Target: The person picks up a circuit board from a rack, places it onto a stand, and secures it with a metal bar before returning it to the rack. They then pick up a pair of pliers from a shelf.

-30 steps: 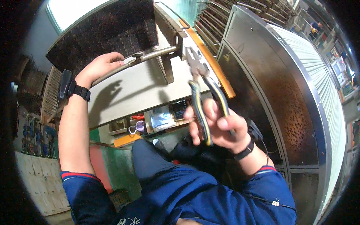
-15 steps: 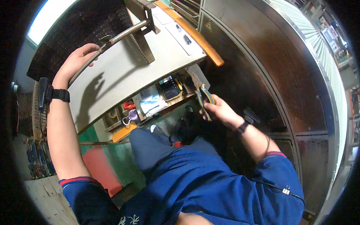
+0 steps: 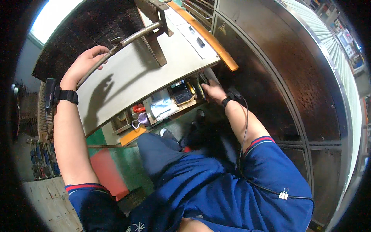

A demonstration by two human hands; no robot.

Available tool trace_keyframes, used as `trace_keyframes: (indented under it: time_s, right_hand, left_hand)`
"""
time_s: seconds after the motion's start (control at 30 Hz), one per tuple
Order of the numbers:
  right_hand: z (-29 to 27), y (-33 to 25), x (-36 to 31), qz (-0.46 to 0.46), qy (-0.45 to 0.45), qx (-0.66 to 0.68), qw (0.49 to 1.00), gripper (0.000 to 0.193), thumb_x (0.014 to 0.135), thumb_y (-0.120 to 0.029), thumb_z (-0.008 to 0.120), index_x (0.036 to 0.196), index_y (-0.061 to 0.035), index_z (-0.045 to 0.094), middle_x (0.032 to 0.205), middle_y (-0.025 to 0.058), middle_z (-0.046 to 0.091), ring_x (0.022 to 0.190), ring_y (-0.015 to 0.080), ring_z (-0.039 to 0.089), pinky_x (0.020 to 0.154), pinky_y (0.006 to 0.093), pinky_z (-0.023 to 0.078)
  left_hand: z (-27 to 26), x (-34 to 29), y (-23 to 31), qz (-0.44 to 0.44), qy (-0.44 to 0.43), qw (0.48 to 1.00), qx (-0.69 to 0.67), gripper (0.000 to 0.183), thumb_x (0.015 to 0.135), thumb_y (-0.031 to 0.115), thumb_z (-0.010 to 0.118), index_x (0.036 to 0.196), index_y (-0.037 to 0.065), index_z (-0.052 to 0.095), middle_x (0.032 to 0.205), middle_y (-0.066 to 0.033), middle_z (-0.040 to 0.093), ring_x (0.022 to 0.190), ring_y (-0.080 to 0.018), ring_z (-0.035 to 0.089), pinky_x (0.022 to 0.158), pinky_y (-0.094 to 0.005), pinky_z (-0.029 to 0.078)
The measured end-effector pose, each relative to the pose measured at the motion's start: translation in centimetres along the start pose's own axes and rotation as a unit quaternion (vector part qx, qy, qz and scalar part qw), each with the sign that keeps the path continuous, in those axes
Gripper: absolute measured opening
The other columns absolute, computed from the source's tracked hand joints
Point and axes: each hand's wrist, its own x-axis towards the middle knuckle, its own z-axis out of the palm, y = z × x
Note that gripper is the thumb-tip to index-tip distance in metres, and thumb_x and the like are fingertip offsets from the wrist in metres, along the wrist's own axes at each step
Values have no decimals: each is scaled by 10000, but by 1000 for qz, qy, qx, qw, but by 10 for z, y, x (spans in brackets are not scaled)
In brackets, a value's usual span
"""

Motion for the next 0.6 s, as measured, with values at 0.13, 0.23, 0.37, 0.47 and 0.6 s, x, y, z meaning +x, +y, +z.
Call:
trace_keyframes:
  time_s: [0.13,0.23,0.37,0.47,0.6]
  right_hand:
    - [-8,12,18,11,-14,-49,999,375,962,-321,590,1134,10,554,890,70,637,721,139,612,540,297,518]
    - [-9,12,19,51,-16,-2,999,414,944,-310,608,1175,29,553,956,132,651,791,202,640,621,338,535]
    - [-11,21,26,38,-4,-32,999,357,972,-298,574,1211,-39,524,958,81,638,772,157,635,549,316,547]
    - [-13,32,33,8,6,-65,998,359,974,-294,571,1219,-36,523,971,78,637,790,157,635,541,324,549]
    - [-8,22,26,26,12,-33,999,476,918,-269,617,1244,71,549,1099,220,669,950,271,662,812,384,525]
  left_hand:
    - [2,2,-2,7,8,1000,0,349,959,264,533,1219,51,626,1017,-58,662,857,-131,592,811,-289,503]
    - [2,2,-3,-10,8,1000,14,347,957,256,538,1223,50,624,1016,-60,661,852,-129,591,809,-284,504]
    - [2,7,-9,2,3,1000,0,338,955,239,542,1218,42,620,1001,-60,657,847,-123,587,803,-278,505]
    - [0,6,-4,0,-5,1000,-8,347,954,266,551,1212,46,626,1052,-100,673,933,-173,615,865,-310,496]
    - [1,1,-2,-15,2,1000,-4,356,955,299,560,1203,56,637,1105,-136,692,1014,-219,645,930,-345,487]
